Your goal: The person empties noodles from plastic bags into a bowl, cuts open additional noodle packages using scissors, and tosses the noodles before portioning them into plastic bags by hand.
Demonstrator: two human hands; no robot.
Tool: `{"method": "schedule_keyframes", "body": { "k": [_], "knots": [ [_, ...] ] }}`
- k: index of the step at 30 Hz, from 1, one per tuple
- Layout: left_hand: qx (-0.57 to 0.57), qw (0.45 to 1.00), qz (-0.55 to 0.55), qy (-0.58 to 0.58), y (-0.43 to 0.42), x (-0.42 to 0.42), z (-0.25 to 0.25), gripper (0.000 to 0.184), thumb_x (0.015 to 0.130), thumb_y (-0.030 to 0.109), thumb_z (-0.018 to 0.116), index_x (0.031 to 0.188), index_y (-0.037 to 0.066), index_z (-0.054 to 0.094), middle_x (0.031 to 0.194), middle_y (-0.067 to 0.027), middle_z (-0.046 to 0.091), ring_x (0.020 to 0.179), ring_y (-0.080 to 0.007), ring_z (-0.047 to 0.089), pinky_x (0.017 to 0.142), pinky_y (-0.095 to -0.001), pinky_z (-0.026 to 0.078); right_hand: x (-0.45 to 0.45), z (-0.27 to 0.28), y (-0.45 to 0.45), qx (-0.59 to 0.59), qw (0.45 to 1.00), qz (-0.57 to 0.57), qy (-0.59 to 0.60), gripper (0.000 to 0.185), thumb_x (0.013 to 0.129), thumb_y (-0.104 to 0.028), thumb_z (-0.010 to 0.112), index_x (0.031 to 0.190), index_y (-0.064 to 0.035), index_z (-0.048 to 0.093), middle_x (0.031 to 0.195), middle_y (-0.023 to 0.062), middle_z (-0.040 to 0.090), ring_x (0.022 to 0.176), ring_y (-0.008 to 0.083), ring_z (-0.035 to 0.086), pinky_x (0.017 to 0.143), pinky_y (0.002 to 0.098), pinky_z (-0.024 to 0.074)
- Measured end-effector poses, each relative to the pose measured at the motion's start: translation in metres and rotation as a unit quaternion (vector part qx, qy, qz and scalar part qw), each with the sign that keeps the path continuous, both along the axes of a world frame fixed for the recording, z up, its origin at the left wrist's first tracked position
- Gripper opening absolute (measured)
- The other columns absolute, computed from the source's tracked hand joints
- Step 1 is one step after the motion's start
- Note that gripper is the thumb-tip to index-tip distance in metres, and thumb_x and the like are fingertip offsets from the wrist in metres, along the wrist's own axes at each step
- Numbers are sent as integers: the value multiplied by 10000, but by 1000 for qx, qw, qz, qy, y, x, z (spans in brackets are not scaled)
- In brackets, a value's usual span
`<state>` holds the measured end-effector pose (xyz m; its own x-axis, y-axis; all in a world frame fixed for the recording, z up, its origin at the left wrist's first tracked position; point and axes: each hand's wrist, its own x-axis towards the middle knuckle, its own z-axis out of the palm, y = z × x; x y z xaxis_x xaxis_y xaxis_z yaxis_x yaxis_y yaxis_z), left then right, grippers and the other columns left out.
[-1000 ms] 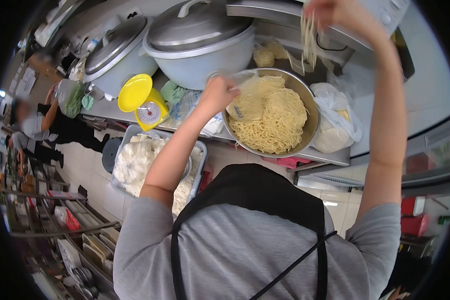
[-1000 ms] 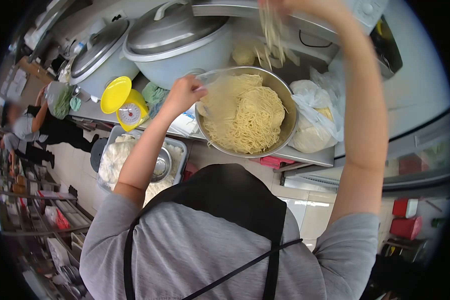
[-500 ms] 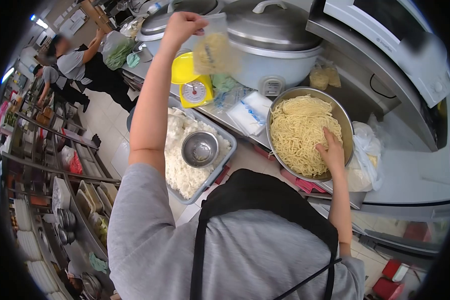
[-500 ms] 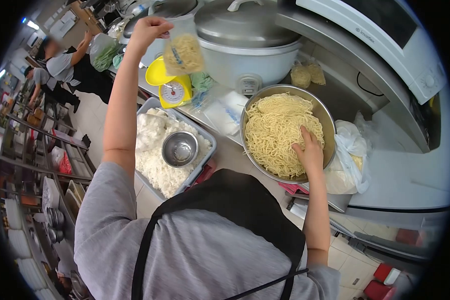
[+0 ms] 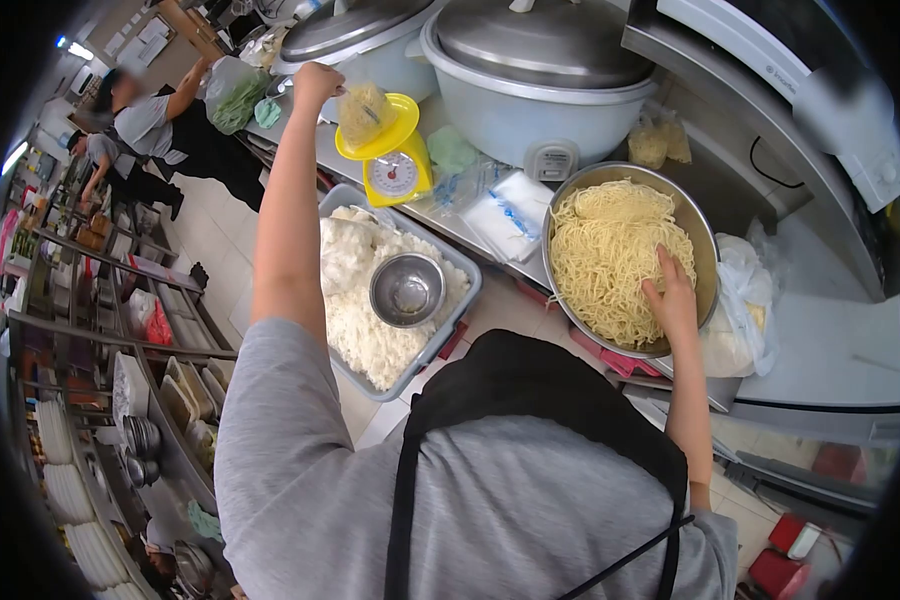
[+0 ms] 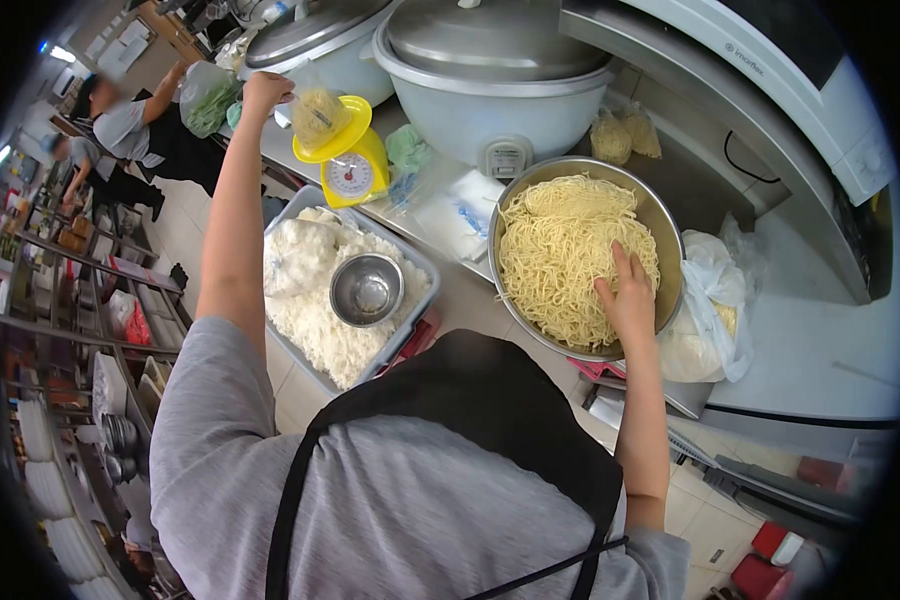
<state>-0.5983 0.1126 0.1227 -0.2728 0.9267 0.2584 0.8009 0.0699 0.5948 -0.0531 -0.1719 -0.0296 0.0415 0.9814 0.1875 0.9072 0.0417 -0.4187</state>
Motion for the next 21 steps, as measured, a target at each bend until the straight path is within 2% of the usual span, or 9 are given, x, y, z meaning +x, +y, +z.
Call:
{"method": "schedule_keyframes", "body": {
  "k": [3, 5, 7, 8, 10, 14, 17, 19, 21],
  "knots": [
    [-18, 1000, 20, 16, -4, 0, 3, 202, 664, 117, 673, 809, -22, 653, 657, -92, 643, 533, -129, 624, 538, -224, 510, -1, 1, 1, -9, 1000, -2, 2, 625, 747, -214, 629, 1309, -176, 358, 1241, 274, 409, 1112, 418, 436, 922, 432, 379],
    [-30, 998, 25, 44, -3, -2, 2, 250, 664, 173, 695, 812, -22, 649, 678, -96, 643, 531, -134, 622, 533, -231, 518, -1, 1, 1, -11, 1000, -3, 0, 625, 748, -213, 628, 1310, -177, 357, 1241, 274, 409, 1113, 417, 436, 922, 432, 379],
    [-93, 991, 57, 76, -17, 11, 14, 338, 659, 274, 720, 830, -8, 647, 709, -101, 641, 526, -143, 617, 525, -244, 525, -2, 2, 1, -12, 1000, -4, -2, 625, 749, -212, 626, 1310, -178, 355, 1240, 275, 409, 1115, 417, 435, 923, 431, 379],
    [-94, 991, 57, 76, -19, 12, 15, 338, 659, 274, 720, 830, -8, 647, 709, -101, 641, 526, -143, 617, 525, -244, 525, -2, 2, 1, -9, 1000, -2, 1, 625, 750, -214, 625, 1311, -180, 353, 1241, 275, 409, 1114, 417, 436, 922, 431, 379],
    [-108, 990, 37, 81, -23, 12, 16, 443, 641, 389, 729, 853, 9, 646, 723, -98, 635, 522, -149, 609, 514, -253, 521, -2, 2, 0, -7, 1000, 0, 3, 625, 751, -217, 623, 1312, -182, 351, 1241, 275, 409, 1114, 417, 436, 921, 431, 380],
    [-118, 988, 23, 98, -35, 22, 26, 511, 626, 461, 723, 861, 14, 644, 714, -88, 628, 522, -149, 603, 507, -250, 516, -1, 2, 0, -11, 1000, -1, 3, 620, 754, -220, 619, 1312, -181, 351, 1239, 281, 408, 1114, 417, 436, 918, 432, 381],
    [-97, 989, 16, 113, -41, 29, 31, 532, 651, 525, 661, 758, 4, 658, 689, -99, 635, 496, -167, 593, 513, -257, 497, -1, 4, 0, -7, 1000, 3, 3, 619, 753, -220, 621, 1310, -176, 354, 1233, 286, 411, 1113, 418, 437, 915, 431, 383],
    [-89, 988, 22, 121, -43, 35, 35, 586, 653, 608, 606, 837, 56, 673, 735, -85, 646, 529, -171, 590, 520, -268, 493, 0, 4, 0, -5, 1000, 4, 5, 618, 752, -219, 624, 1308, -172, 358, 1227, 289, 415, 1110, 419, 439, 913, 431, 384],
    [-59, 988, 12, 143, -38, 34, 31, 588, 656, 626, 587, 881, 90, 674, 759, -77, 650, 538, -172, 590, 527, -274, 491, 4, 4, 1, 3, 1000, 24, 15, 619, 747, -216, 630, 1304, -168, 365, 1215, 293, 426, 1100, 423, 447, 909, 429, 389]
  ]
}}
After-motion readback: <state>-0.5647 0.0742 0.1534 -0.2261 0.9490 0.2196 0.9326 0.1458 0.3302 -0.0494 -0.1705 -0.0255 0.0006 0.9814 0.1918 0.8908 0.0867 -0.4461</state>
